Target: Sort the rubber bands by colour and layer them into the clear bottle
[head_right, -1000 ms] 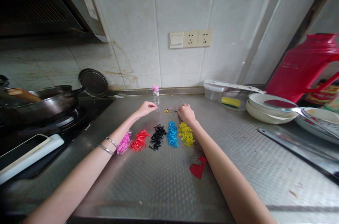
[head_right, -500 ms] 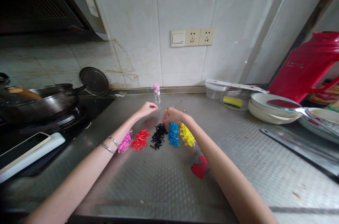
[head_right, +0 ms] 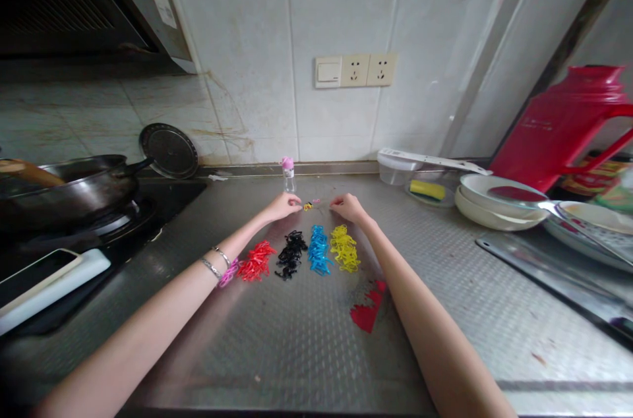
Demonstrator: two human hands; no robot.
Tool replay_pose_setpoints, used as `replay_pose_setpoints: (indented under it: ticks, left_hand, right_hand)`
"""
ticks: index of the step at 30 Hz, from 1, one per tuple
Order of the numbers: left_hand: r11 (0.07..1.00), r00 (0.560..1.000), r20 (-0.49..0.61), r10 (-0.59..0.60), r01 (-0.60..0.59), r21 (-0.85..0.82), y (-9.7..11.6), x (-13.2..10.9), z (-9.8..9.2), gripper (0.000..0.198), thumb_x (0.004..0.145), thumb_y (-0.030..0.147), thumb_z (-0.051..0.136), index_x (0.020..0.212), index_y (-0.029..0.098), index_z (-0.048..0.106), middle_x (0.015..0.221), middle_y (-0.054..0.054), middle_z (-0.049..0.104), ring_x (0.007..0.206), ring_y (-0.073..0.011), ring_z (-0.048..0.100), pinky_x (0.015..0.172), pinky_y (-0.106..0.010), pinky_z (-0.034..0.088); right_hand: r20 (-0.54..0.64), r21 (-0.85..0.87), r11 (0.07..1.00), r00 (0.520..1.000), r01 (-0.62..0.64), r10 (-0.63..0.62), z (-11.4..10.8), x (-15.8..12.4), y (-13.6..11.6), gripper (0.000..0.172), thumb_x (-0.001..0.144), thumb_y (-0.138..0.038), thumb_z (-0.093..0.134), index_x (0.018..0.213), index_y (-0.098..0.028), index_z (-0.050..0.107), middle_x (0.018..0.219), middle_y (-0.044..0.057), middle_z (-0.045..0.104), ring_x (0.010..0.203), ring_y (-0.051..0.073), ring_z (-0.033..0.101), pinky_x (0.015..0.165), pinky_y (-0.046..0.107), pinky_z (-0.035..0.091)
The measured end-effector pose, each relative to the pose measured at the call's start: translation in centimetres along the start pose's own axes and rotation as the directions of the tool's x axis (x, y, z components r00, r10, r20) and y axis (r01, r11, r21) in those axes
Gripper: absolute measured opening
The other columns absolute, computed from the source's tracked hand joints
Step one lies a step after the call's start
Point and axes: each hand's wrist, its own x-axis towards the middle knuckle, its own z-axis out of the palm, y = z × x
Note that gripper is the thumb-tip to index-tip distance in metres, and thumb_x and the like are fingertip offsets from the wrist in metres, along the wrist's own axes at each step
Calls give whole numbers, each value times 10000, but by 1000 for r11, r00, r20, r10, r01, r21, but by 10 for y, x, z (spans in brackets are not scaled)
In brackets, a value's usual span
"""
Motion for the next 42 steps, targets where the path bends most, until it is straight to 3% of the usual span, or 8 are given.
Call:
replay_pose_setpoints:
  ticks: [8,24,36,42]
  left_hand:
    - [995,995,65,77,-81,64,4,26,15,206,697,236,559,815,122,685,729,-66,656,646,-141,548,607,-237,396]
    - [990,993,91,76,-86,113,0,38,15,157,685,196,564,729,108,686,691,-66,651,619,-126,549,600,-220,403]
    - [986,994,-22,103,-105,-128,6,26,-1,145,684,202,587,738,92,665,741,-78,662,680,-132,569,659,-245,421]
    - [972,987,67,149,-133,-195,32,8,2,177,683,233,595,750,89,675,747,-82,670,694,-136,576,682,-251,424]
  right_hand:
    - [14,9,1000,1000,-3,3,2,4,6,213,694,-254,533,793,-166,699,671,5,663,625,116,579,586,183,412]
    - [-10,27,999,1000,16,-16,3,2,6,206,691,-247,538,772,-152,702,682,17,673,635,122,580,572,183,391]
    - [-11,24,1000,1000,17,-17,3,3,8,198,685,-237,540,768,-161,703,684,13,671,634,121,575,577,187,394]
    - [2,25,999,1000,21,-21,2,3,7,203,684,-238,536,770,-160,703,661,13,665,622,122,572,570,189,392]
